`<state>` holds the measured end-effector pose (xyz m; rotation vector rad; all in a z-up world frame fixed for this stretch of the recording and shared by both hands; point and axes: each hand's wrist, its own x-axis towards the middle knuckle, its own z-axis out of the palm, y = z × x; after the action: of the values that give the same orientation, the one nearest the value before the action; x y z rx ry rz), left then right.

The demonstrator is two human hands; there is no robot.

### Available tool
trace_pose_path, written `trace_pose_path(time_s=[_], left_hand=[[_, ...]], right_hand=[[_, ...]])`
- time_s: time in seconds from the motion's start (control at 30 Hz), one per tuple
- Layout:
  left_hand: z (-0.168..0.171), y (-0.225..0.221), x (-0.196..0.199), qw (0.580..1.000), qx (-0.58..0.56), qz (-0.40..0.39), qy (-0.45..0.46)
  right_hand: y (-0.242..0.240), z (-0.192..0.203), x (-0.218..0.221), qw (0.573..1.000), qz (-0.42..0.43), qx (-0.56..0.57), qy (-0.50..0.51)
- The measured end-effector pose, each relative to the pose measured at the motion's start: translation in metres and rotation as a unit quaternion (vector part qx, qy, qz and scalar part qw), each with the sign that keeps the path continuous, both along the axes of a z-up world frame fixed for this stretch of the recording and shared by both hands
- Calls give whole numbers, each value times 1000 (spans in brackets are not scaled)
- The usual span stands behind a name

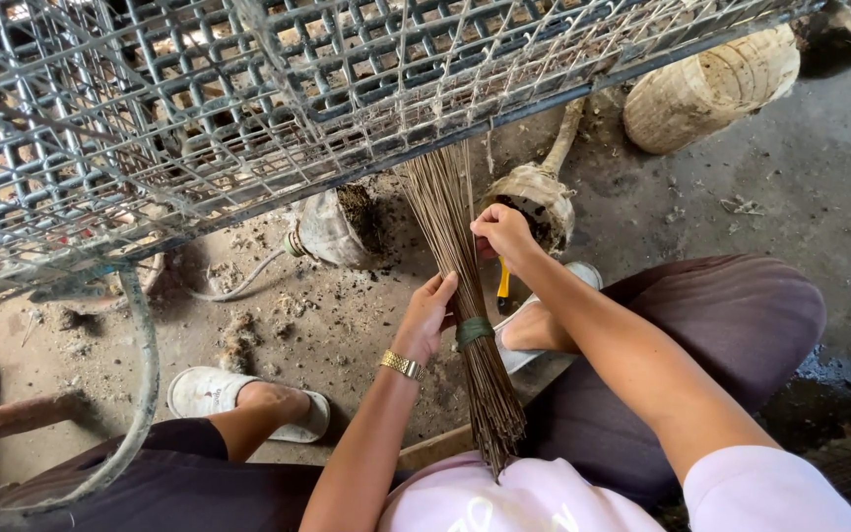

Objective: Cleaning a bowl-like object by scrubbing it with a bundle of sticks and a small brush.

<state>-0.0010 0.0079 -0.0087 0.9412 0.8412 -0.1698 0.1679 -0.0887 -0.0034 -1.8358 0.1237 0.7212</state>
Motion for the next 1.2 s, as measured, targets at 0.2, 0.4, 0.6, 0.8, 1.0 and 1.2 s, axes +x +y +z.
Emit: trace_pose_path(time_s=[0.2, 0.4, 0.6, 0.8, 1.0, 1.2], left_hand=[[7, -2, -2, 1000, -6, 8, 6], [15, 5, 0, 1000, -4, 28, 12], [14, 17, -6, 999, -1, 48, 22], [4, 15, -5, 997, -19, 61, 35], [-2, 12, -2, 998, 8, 53, 39], [-28, 3, -7, 998, 47, 26, 19]], right_hand=[[-2, 6, 1, 999, 33, -19, 25], [-6, -60, -1, 986, 152, -60, 27], [5, 14, -31, 977, 191, -73, 58], [-1, 9, -26, 967, 232, -59, 84], [5, 10, -29, 968, 219, -107, -54], [7, 41, -50, 958, 241, -155, 37]])
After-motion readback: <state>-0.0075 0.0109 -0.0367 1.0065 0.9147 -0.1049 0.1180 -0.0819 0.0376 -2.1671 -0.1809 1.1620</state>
